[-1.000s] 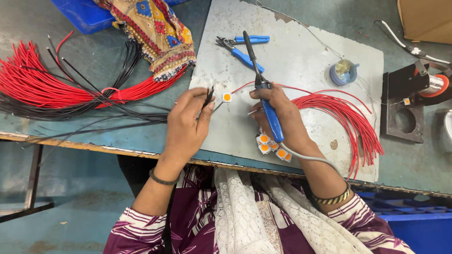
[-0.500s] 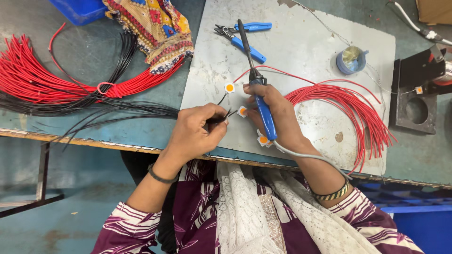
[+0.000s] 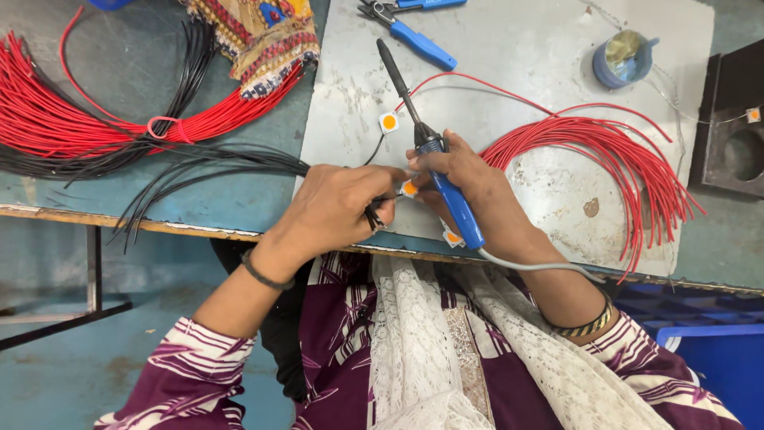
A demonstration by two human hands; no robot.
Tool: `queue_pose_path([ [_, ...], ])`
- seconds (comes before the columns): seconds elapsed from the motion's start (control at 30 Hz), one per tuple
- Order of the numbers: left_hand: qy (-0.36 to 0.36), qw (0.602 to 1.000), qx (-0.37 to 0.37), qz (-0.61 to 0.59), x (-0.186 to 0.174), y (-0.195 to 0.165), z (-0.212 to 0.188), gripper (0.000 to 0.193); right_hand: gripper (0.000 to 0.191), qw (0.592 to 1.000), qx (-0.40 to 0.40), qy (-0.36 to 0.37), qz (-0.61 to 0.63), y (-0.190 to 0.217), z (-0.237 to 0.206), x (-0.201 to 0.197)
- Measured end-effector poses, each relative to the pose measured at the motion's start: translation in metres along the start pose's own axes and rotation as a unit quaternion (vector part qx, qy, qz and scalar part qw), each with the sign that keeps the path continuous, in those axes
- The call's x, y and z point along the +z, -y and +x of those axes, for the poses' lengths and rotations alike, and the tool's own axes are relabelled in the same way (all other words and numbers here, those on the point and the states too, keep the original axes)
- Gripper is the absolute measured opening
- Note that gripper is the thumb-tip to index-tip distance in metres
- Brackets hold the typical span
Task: The person gathers black wires from the workbench, strips their ends with pliers, dips the stripped ends into a small bowl of paste, and uses a soldering iron to solder the wire ends onto the pads of small orange LED components, adding finished wired LEDs to a pile on the board.
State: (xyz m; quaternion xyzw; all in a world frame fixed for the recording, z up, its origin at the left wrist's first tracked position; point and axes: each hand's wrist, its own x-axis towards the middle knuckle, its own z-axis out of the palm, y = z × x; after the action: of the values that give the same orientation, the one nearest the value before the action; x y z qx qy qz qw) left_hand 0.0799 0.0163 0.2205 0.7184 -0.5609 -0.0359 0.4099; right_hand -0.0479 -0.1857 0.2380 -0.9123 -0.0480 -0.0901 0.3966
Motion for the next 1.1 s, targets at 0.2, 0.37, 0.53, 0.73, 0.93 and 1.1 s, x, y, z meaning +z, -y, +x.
queue_pose_path([
  [0.2, 0.037, 0.999, 0.011, 0.020, -0.001, 0.008, 0.003, 0.020, 0.038, 0.999, -0.040, -0.017, 0.000, -0.004, 0.001, 0.002],
  [0.37, 0.017, 0.999, 0.025, 0.028, 0.000, 0.010, 0.001, 0.026, 0.036, 0.995, -0.006, -0.081, 0.049, -0.004, -0.014, -0.008],
  [0.53, 0.032, 0.999, 0.013, 0.026, -0.001, 0.012, 0.002, 0.027, 0.041, 0.972, -0.027, -0.196, 0.125, 0.004, -0.042, -0.034],
  [0.73, 0.030, 0.999, 0.018, 0.027, -0.002, 0.011, 0.001, 0.027, 0.040, 0.941, 0.052, -0.294, 0.158, 0.010, -0.067, -0.048],
  [0.93, 0.032, 0.999, 0.013, 0.013, -0.004, 0.010, 0.000, 0.025, 0.024, 0.966, 0.100, -0.218, 0.095, 0.005, -0.067, -0.040],
  [1.1, 0.036, 0.999, 0.009, 0.017, -0.006, 0.009, 0.000, 0.024, 0.018, 0.980, 0.078, -0.176, 0.052, 0.010, -0.061, -0.039],
])
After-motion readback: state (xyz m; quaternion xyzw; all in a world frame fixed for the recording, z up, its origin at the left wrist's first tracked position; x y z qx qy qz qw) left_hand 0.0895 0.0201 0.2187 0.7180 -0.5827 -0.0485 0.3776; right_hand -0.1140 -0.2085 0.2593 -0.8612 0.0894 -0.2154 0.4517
